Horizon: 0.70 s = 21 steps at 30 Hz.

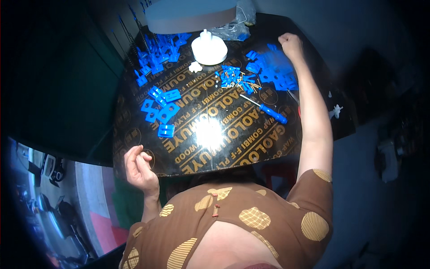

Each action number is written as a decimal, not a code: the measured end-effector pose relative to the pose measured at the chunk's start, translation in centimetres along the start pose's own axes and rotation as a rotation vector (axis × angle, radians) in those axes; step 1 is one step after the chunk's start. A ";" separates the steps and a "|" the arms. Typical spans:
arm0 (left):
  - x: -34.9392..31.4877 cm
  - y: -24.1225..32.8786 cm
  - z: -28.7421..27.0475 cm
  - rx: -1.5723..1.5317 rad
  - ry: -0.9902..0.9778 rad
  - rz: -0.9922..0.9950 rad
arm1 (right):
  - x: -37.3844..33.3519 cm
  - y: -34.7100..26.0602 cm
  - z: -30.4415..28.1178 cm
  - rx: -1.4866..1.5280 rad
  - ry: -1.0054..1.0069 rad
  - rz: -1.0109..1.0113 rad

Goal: The person assembles small electronic components into blue plastic housings using a screwdriver and glue.

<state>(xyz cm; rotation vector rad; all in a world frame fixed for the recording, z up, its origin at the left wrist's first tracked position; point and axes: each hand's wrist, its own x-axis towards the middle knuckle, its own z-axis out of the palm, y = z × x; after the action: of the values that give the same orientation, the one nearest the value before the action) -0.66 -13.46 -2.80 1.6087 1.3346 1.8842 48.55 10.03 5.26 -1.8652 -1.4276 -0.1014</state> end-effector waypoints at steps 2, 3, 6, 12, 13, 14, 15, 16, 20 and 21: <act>-0.1 0.0 0.0 0.010 0.010 0.046 | 0.8 1.6 2.1 -0.035 -0.066 0.057; -0.1 0.1 0.0 0.010 0.008 0.035 | 1.1 2.3 3.0 -0.027 -0.066 0.089; 0.0 -0.2 0.2 0.025 0.032 0.057 | 2.3 3.2 5.0 -0.115 -0.092 0.073; 0.1 0.2 0.4 0.060 0.036 0.056 | 5.2 4.1 7.1 -0.355 -0.208 -0.021; 0.2 0.2 0.5 0.058 0.033 0.062 | 5.5 4.4 7.3 -0.421 -0.241 -0.027; 0.2 0.2 0.5 0.061 0.038 0.065 | 5.5 4.0 7.5 -0.417 -0.240 -0.032; 0.1 0.2 0.5 0.061 0.035 0.061 | 5.2 3.7 7.9 -0.467 -0.212 -0.050; 0.1 0.2 0.5 0.061 0.032 0.058 | 4.8 3.2 8.2 -0.515 -0.182 -0.067; 0.1 0.2 0.4 0.081 0.025 0.056 | 4.8 1.9 8.7 -0.590 -0.273 0.002; 0.1 0.2 0.5 0.078 0.026 0.060 | 4.9 2.0 8.9 -0.639 -0.301 0.010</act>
<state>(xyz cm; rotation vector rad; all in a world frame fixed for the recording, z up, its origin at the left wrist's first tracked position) -0.19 -13.29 -2.64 1.6856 1.4010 1.9157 48.72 19.19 0.44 -2.4856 -1.7250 -0.3139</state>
